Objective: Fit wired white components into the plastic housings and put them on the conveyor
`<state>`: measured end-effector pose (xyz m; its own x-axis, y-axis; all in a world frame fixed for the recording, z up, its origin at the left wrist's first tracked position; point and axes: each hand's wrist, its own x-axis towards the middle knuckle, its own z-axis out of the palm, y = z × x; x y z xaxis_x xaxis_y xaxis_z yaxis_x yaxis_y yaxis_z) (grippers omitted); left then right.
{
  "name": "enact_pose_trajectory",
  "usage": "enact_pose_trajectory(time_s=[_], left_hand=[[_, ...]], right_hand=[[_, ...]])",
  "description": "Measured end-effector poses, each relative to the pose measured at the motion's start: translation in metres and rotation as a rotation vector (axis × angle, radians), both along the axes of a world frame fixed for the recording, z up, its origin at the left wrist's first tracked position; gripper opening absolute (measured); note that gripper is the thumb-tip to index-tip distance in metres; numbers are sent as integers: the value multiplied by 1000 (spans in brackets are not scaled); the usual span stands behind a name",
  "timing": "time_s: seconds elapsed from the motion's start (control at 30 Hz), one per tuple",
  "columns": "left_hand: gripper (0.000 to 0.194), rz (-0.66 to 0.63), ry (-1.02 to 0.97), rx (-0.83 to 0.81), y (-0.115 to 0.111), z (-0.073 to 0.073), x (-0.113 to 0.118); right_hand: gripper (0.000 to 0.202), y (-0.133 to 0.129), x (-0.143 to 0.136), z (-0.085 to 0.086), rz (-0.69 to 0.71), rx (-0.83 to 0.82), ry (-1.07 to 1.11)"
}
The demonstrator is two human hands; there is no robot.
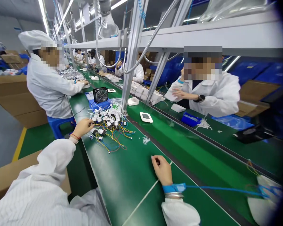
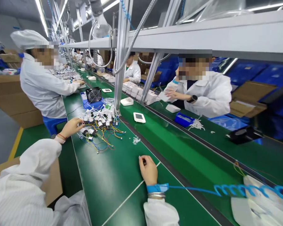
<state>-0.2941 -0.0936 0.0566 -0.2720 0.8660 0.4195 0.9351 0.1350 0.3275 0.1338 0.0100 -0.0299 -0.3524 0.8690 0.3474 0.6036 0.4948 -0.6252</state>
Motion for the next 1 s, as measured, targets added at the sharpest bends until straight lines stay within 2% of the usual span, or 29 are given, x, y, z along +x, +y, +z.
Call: enact_pose_trajectory(time_s=[0.1,0.3,0.37,0.43,0.53,0.7,0.8,0.9,1.0], left_hand=[[33,5,11,-14,-3,-8,-14],[38,-120,-13,-94,-4,-23,-20],[39,-124,-34,-60,-3,-22,-14],[39,-129,-76,9,-2,-14,-2],[34,-201,-148,136,-1,10,31],[16,-425,-272,424,-5,65,110],[19,-741,-472,560,-14,92,151],[30,-1067,-672,509,-24,107,190],[21,-1324,-815,294,-28,100,233]], right_hand=[[37,3,-10,-2,18,-10,-15],[30,18,-16,-5,-57,58,45],[27,25,-20,-5,-72,105,40],[26,33,-25,-5,-86,121,9],[24,44,-36,-5,-109,103,-45],[21,59,-56,-7,-181,52,-99],[16,63,-59,-8,-190,29,-108],[13,63,-57,-8,-170,17,-107],[14,60,-55,-7,-172,10,-103]])
